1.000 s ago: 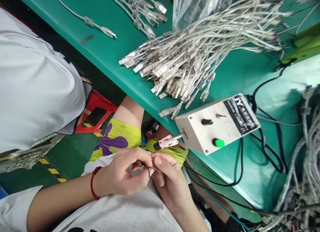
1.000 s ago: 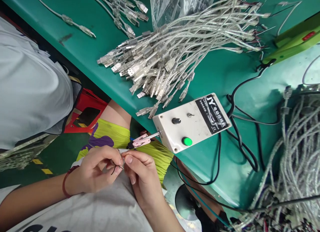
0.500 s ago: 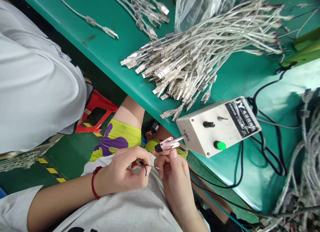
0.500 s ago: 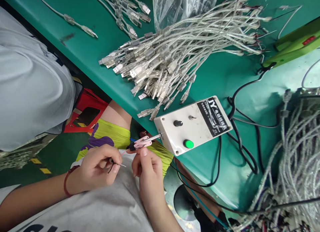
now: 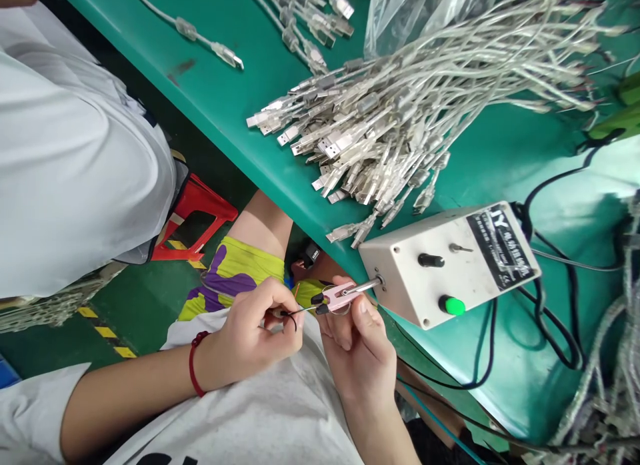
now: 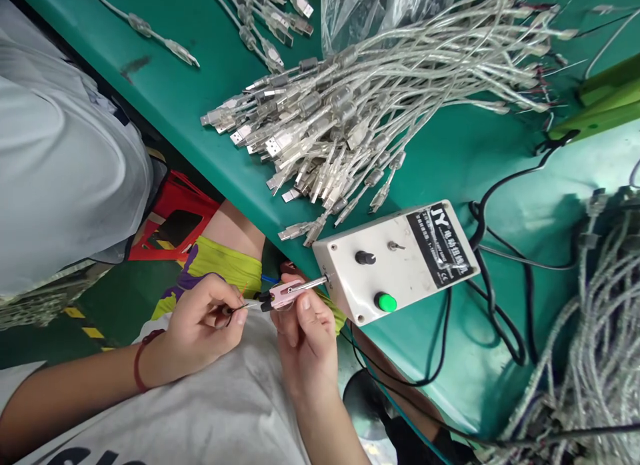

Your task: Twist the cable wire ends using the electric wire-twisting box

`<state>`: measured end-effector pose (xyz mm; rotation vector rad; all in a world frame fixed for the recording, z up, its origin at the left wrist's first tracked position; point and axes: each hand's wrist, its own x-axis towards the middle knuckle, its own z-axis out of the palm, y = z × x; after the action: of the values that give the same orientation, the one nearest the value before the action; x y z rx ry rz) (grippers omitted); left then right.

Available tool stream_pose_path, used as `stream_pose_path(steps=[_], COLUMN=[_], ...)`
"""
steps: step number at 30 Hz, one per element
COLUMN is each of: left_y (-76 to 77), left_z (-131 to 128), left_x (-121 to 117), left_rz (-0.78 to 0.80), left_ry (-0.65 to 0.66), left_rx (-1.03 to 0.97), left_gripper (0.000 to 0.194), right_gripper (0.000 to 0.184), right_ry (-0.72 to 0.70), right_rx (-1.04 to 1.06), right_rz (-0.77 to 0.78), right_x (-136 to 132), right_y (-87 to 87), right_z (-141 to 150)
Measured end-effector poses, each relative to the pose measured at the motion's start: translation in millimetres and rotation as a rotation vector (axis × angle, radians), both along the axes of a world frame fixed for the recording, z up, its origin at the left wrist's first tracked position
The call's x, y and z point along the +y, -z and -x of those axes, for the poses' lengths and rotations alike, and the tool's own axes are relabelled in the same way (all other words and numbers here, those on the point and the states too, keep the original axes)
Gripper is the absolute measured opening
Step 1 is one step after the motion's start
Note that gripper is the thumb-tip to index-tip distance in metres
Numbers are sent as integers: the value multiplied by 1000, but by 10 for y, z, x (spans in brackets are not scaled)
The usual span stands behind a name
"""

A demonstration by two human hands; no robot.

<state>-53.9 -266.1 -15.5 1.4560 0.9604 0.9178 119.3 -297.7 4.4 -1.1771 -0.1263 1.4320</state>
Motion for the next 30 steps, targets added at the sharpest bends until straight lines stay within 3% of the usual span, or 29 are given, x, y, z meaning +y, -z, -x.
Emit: stream_pose_path(steps=[19, 30], left_y=[-78, -25], left_z=[-109, -96], left_x=[111, 70], left_rz=[59, 47], left_ry=[8, 14], left_rx=[46, -11], left_gripper=[19, 20], right_gripper=[32, 39], right_ry=[-37, -48], right_rx=[-2, -22], right_rz=[-59, -47], right_x=[6, 12], right_y=[34, 79], right_z=[-6, 8])
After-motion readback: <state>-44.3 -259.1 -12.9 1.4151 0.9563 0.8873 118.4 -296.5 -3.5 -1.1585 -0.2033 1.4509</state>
